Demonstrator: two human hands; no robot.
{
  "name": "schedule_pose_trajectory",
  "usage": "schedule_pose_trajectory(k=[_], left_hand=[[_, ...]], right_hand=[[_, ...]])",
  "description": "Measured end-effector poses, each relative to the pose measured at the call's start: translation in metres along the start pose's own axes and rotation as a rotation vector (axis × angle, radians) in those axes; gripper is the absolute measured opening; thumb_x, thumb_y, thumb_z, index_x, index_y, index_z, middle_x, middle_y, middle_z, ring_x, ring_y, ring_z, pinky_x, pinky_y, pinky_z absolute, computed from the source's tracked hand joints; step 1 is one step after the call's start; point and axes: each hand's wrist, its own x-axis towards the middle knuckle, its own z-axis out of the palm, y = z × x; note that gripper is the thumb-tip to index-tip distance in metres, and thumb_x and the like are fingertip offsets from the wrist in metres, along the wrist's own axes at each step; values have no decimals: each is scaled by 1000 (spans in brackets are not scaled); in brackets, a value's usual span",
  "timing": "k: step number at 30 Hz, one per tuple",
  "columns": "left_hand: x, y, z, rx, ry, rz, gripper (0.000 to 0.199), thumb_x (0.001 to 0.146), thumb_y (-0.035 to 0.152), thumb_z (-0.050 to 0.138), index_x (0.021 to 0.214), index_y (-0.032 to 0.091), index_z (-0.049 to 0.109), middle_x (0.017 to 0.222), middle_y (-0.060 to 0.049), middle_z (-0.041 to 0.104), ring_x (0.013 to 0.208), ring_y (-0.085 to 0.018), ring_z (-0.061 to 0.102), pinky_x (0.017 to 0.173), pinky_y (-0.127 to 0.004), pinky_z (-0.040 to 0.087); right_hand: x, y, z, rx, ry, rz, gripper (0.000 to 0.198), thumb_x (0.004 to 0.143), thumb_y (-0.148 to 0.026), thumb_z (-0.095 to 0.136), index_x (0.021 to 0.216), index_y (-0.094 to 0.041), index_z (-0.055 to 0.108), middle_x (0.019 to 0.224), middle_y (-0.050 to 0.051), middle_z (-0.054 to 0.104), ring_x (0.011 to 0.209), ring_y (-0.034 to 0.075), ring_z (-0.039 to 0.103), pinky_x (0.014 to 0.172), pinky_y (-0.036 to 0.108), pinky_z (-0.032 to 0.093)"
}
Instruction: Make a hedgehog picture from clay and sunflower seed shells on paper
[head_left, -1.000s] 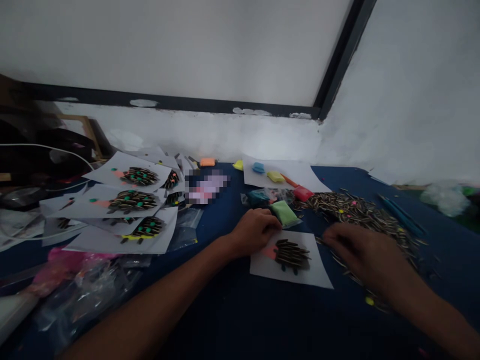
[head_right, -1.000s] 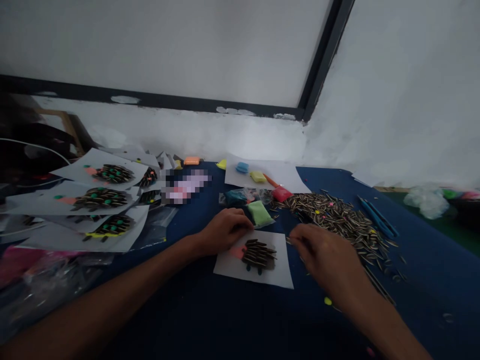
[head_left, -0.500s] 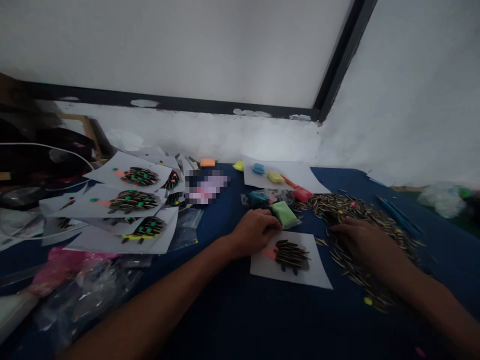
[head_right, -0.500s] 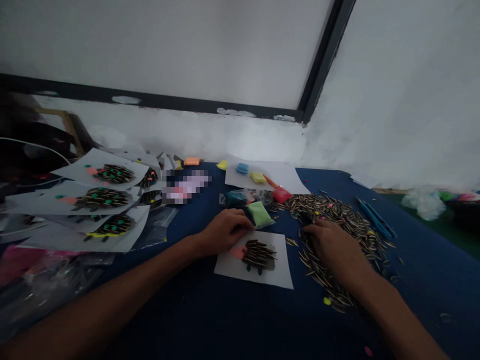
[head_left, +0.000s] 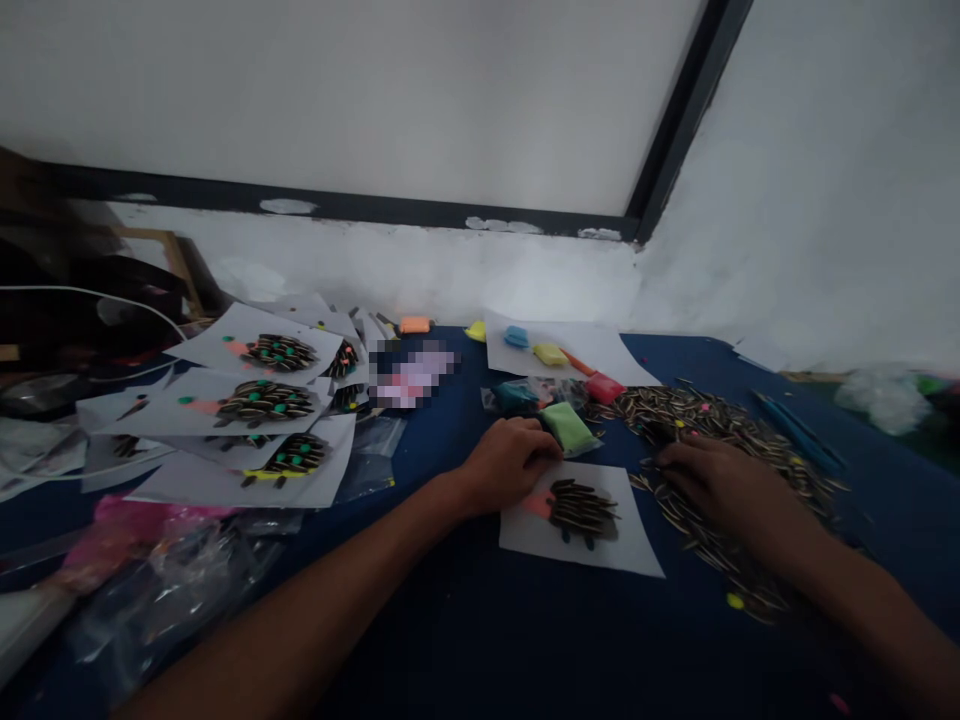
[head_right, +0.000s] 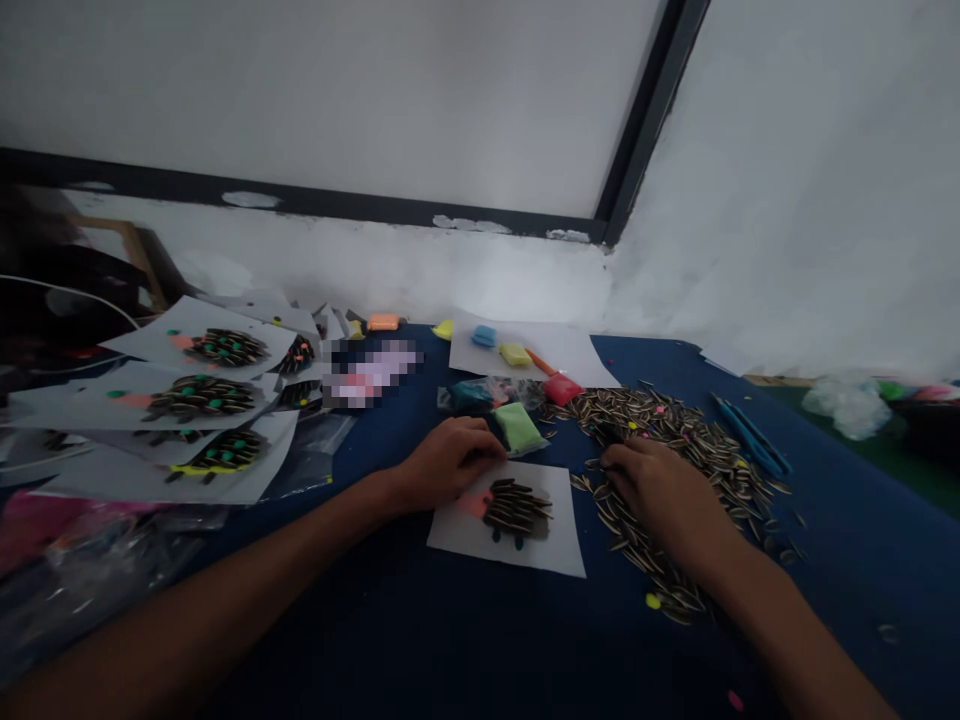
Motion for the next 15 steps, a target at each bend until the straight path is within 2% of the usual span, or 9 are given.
schedule_pose_trajectory(k=[5,10,15], left_hand=[[0,0,0,3,-1,4,18,86,15,54,91,16,71,92,-6,67,87,-17,60,76,-27,46],[0,0,0,1,1,2,18,85,14,54,91,17,71,93,-6,67,88,-17,60,77,-27,46],[0,1,0,6,-7,-1,19,85,13,53,91,16,71,93,-6,68,88,-16,61,77,-26,46]], right_hand=[[0,-2,-1,-13,37,-5,28,90,-24,42,88,-18,70,89,10,69,76,23,66,60,31,49],[-2,-2,1,70,142,-80,30,88,-23,45,98,-20,73,98,11,69,83,25,66,62,31,49],[0,-5,0,84,64,-89,32,91,-23,41,92,-21,73,96,9,69,81,22,66,63,30,49]])
